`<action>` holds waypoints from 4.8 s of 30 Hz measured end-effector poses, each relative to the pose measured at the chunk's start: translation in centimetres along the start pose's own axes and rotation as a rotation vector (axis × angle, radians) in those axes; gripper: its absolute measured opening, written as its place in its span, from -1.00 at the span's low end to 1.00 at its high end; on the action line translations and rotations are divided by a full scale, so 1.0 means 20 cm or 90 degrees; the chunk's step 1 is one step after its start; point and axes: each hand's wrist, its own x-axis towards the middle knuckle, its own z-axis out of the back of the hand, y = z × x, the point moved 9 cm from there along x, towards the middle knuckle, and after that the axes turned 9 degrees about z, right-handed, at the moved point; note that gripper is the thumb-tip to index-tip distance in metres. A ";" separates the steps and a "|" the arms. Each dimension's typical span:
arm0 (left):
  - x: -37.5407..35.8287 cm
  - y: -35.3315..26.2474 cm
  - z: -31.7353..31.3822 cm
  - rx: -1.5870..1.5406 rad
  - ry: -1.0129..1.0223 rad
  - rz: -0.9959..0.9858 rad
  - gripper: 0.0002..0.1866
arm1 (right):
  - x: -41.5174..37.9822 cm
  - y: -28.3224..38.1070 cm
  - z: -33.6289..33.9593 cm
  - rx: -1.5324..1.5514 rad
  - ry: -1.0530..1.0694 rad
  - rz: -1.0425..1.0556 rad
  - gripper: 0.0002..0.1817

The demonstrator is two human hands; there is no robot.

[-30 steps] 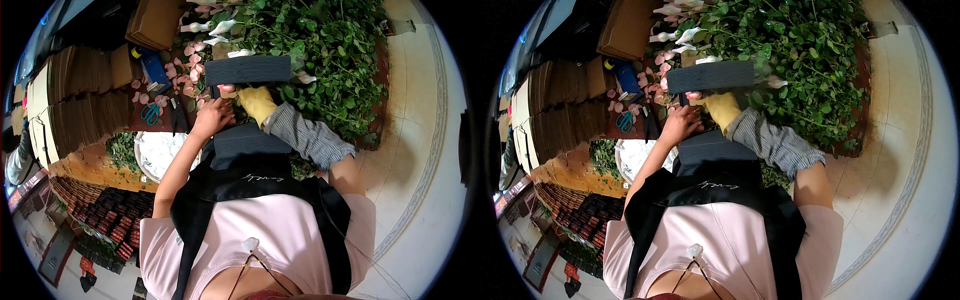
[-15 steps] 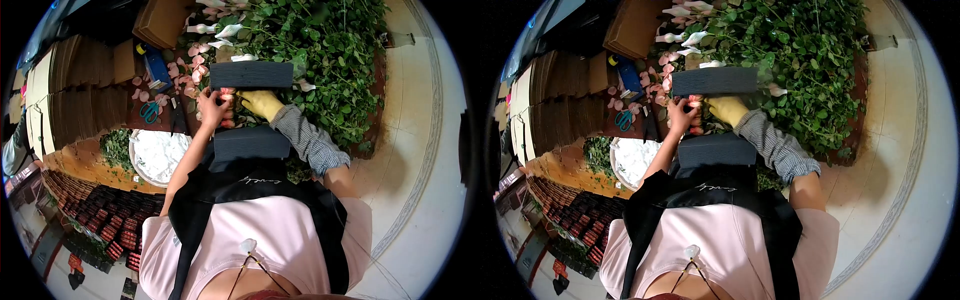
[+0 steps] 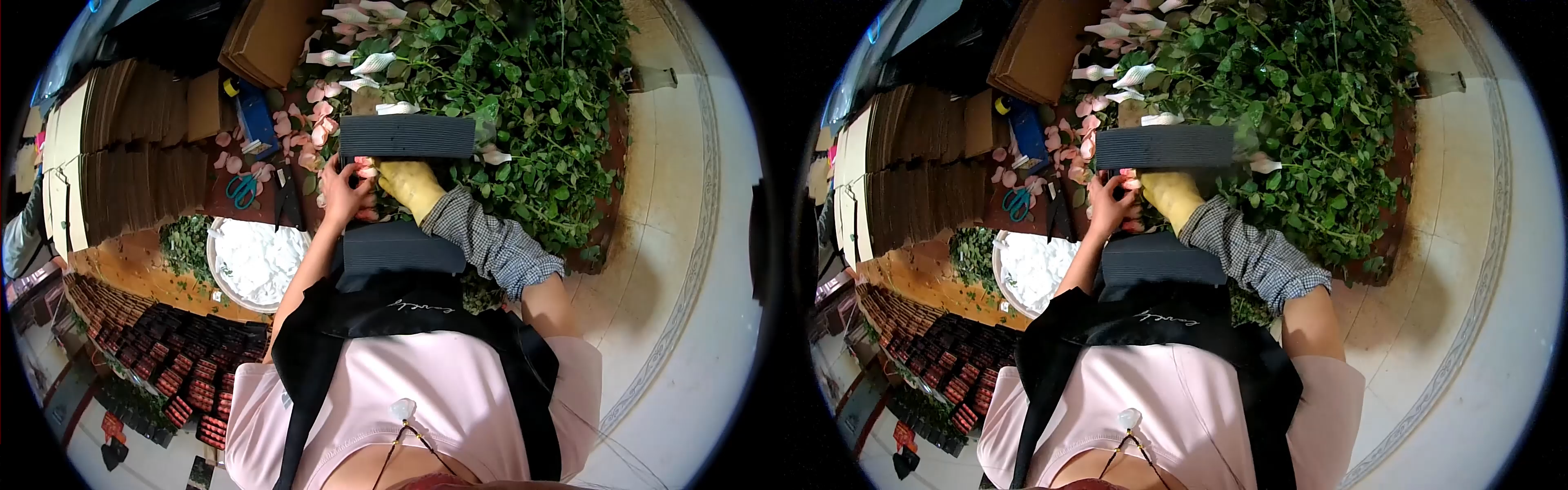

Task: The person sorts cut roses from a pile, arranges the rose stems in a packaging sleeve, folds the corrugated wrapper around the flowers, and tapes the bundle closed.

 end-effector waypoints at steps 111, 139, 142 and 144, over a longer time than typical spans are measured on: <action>0.02 -0.08 -0.01 -0.078 0.290 0.002 -0.57 | -0.24 -0.03 0.17 0.127 -0.216 0.201 -0.84; 0.00 -0.25 0.28 0.252 0.299 -0.064 -0.64 | -0.13 0.10 0.04 -0.041 0.058 0.076 -0.56; -0.19 -0.43 0.11 0.191 0.441 -0.113 -0.62 | -0.12 0.09 0.03 -0.046 0.108 0.036 -0.51; -0.21 -0.44 -0.01 0.387 0.432 -0.229 -0.62 | -0.10 0.03 0.02 0.071 0.079 0.017 -0.56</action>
